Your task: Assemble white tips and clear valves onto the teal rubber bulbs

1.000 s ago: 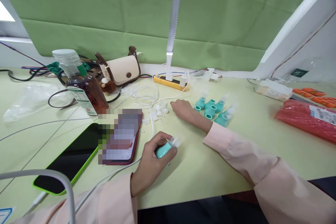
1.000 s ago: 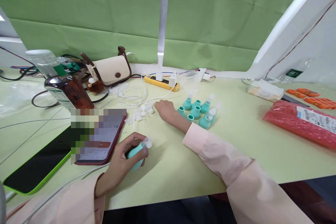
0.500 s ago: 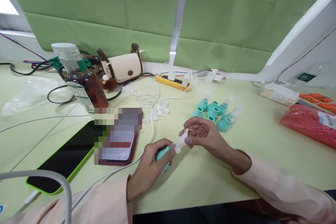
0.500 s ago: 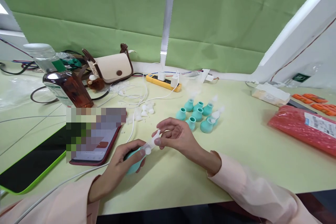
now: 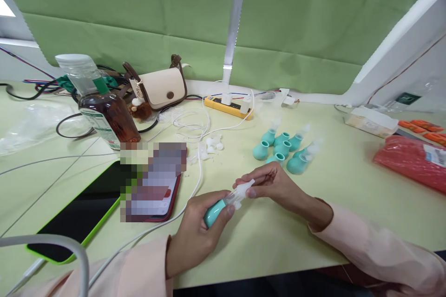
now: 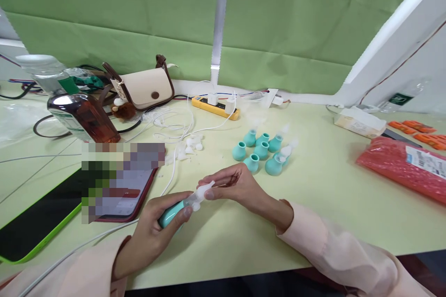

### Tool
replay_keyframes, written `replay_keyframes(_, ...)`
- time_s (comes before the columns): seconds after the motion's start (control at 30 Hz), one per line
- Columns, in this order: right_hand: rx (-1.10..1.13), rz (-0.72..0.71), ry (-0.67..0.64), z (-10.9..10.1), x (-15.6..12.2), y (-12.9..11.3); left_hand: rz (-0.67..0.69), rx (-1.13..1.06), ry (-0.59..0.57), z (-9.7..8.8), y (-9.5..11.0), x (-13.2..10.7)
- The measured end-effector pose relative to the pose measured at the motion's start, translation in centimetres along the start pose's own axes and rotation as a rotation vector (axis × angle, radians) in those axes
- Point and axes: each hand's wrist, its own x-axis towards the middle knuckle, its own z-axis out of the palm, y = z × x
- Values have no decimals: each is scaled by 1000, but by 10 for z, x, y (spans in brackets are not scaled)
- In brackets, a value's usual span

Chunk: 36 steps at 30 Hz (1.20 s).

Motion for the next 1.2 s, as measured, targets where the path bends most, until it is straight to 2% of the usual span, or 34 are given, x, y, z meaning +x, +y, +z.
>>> replay_keyframes(0.1, 158, -33, 49, 8, -2, 4, 5, -6, 55, 2, -1, -3)
replay_keyframes(0.17, 247, -52, 98, 14, -2, 7, -26, -40, 51, 2, -1, -4)
replay_keyframes(0.3, 362, -61, 118, 22, -2, 12, -113, -215, -28, 1, 2, -2)
replay_keyframes(0.43, 414, -57, 136, 27, -1, 14, -238, -564, -152, 1, 4, 3)
replay_keyframes(0.53, 392, -66, 106, 27, 1, 16, -331, -782, -218, 1, 1, 7)
replay_keyframes(0.6, 316, -98, 81, 25, 1, 18, -353, -822, -236, 1, -1, 7)
replay_keyframes(0.77, 117, -137, 53, 18, -1, 19, -327, -636, -185, -1, 0, 4)
replay_keyframes(0.87, 97, -99, 52, 17, -1, 17, -259, -484, -145, -1, 3, 2)
replay_keyframes(1.0, 89, -56, 47, 16, -1, 15, -202, -351, -159, -2, 2, 0)
replay_keyframes(1.2, 28, -96, 48, 15, -5, 8, -72, -192, -137, -4, 1, -1)
